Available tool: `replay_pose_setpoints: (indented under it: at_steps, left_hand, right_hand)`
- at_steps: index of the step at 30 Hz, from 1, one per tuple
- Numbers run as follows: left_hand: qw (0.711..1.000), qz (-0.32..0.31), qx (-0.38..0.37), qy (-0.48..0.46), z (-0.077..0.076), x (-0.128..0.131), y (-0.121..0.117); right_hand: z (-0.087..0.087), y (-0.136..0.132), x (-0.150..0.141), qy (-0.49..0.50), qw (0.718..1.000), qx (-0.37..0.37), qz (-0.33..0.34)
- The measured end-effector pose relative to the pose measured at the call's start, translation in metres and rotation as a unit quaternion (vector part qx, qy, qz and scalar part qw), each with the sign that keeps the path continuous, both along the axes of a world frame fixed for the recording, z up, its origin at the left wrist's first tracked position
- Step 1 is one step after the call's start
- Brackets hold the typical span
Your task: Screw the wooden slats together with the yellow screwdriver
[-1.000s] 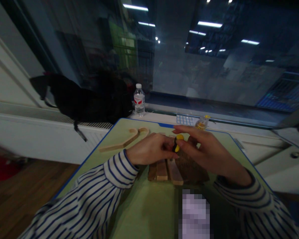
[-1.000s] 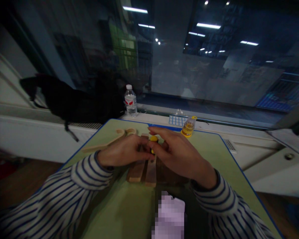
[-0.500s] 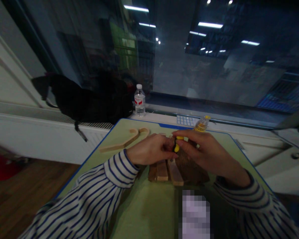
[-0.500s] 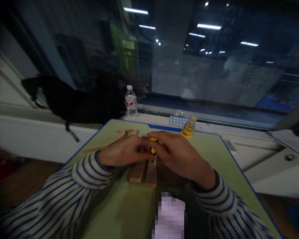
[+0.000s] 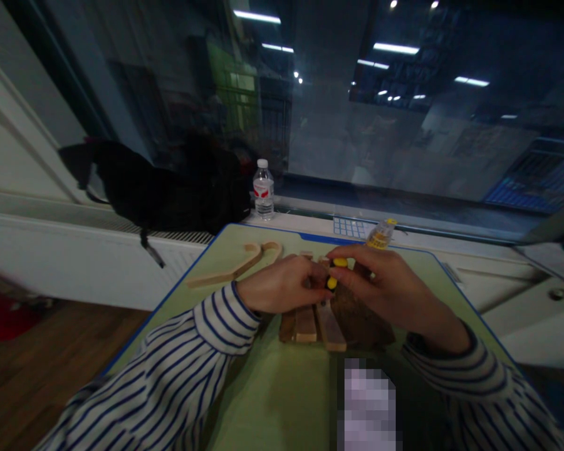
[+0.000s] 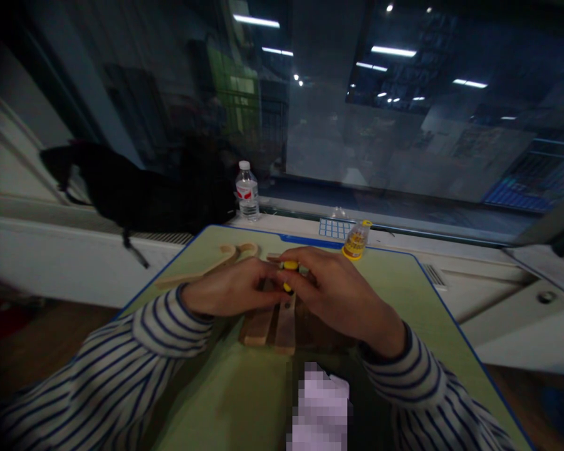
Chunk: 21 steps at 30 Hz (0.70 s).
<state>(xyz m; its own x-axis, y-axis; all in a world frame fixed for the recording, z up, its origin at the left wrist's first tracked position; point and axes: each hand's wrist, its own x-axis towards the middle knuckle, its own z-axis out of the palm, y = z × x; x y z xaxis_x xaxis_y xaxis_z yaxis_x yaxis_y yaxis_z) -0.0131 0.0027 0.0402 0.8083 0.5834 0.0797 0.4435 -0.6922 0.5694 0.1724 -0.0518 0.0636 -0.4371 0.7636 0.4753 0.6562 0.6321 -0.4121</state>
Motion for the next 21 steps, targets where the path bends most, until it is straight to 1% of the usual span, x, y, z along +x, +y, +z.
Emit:
replay_pose_setpoints:
  at_steps: [6, 10, 18, 21]
  left_hand:
    - [1.0, -0.012, -0.008, 0.016, 0.0043, 0.0008, -0.0012]
    - [1.0, -0.014, 0.007, 0.01, 0.0051, 0.0005, -0.0021]
    - [0.999, 0.028, 0.019, -0.023, 0.002, 0.0017, -0.0029]
    - [0.999, 0.029, 0.016, -0.028, 0.0007, 0.0012, -0.002]
  right_hand:
    - [0.0001, 0.001, -0.0007, -0.004, 1.0, -0.004, -0.008]
    - [-0.0018, 0.002, -0.0008, 0.001, 1.0, 0.002, -0.009]
    - [-0.0023, 0.0016, -0.0002, 0.004, 1.0, 0.006, -0.005]
    - [-0.0023, 0.0003, 0.0002, 0.006, 1.0, -0.006, -0.01]
